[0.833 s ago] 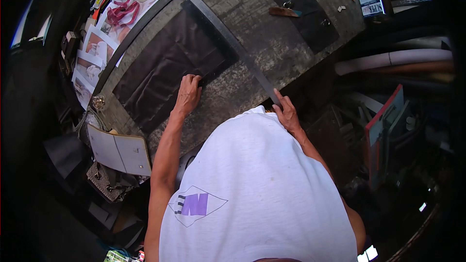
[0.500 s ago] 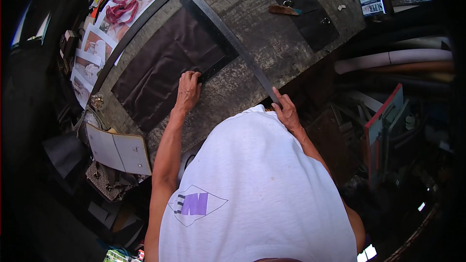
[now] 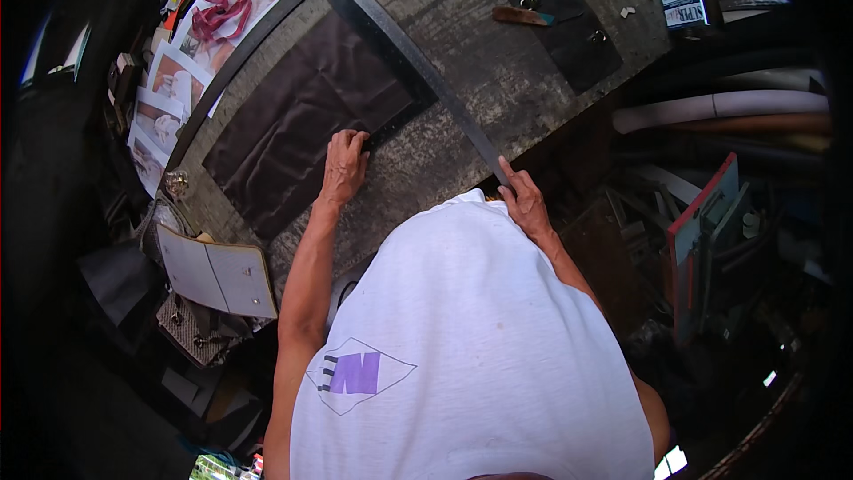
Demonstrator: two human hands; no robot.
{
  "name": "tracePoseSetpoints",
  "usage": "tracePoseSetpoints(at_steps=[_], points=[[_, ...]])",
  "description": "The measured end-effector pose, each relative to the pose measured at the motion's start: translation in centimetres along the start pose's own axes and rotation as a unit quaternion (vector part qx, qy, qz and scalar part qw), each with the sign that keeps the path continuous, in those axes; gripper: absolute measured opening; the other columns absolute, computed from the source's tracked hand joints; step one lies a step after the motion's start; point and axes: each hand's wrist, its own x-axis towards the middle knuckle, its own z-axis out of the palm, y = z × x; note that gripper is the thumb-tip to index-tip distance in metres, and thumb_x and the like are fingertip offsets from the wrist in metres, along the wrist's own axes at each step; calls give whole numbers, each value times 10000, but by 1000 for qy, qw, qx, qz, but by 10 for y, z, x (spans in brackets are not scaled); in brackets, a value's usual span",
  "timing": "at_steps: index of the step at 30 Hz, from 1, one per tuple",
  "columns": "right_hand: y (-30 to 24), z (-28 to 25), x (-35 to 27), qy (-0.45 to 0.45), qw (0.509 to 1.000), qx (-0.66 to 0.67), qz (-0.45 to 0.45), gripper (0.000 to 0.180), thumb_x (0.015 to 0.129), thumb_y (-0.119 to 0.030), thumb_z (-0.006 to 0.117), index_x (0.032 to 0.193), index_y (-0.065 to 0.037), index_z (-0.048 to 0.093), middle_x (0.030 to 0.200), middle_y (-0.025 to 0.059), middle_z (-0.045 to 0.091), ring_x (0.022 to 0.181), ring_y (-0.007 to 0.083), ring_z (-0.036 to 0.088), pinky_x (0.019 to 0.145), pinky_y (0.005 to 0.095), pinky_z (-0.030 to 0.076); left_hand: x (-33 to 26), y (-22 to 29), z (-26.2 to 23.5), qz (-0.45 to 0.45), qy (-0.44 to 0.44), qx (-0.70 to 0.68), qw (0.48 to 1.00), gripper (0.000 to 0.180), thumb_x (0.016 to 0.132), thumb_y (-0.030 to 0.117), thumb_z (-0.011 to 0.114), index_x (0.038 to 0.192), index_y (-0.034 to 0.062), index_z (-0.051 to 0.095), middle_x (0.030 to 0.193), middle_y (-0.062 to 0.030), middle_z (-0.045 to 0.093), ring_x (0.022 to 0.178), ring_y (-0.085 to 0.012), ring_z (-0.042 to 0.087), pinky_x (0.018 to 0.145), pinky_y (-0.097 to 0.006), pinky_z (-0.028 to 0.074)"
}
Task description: The recorder marks a piece of leather using a template and ruler, then cuts it along the marked lines.
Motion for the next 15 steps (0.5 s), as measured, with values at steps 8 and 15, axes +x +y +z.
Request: tracePoseSetpoints(at_steps=[8, 15], points=[[1, -2, 1, -9, 1000, 1, -6, 652, 864, -20, 623, 1464, -188, 428, 880, 137, 534, 752, 315, 566, 689, 400, 481, -3, 2, 5, -15, 40, -17, 999, 409, 757, -44, 680, 1151, 22, 593, 1075, -155, 536, 1022, -336, 527, 875, -417, 444], [-2, -4, 3, -23, 999, -23, -18, 691, 845, -10, 642, 1471, -192, 412, 878, 141, 537, 758, 327, 574, 691, 410, 487, -13, -3, 10, -26, 60, -43, 997, 465, 768, -36, 691, 1216, 30, 588, 1093, -157, 540, 1025, -327, 530, 875, -413, 457]])
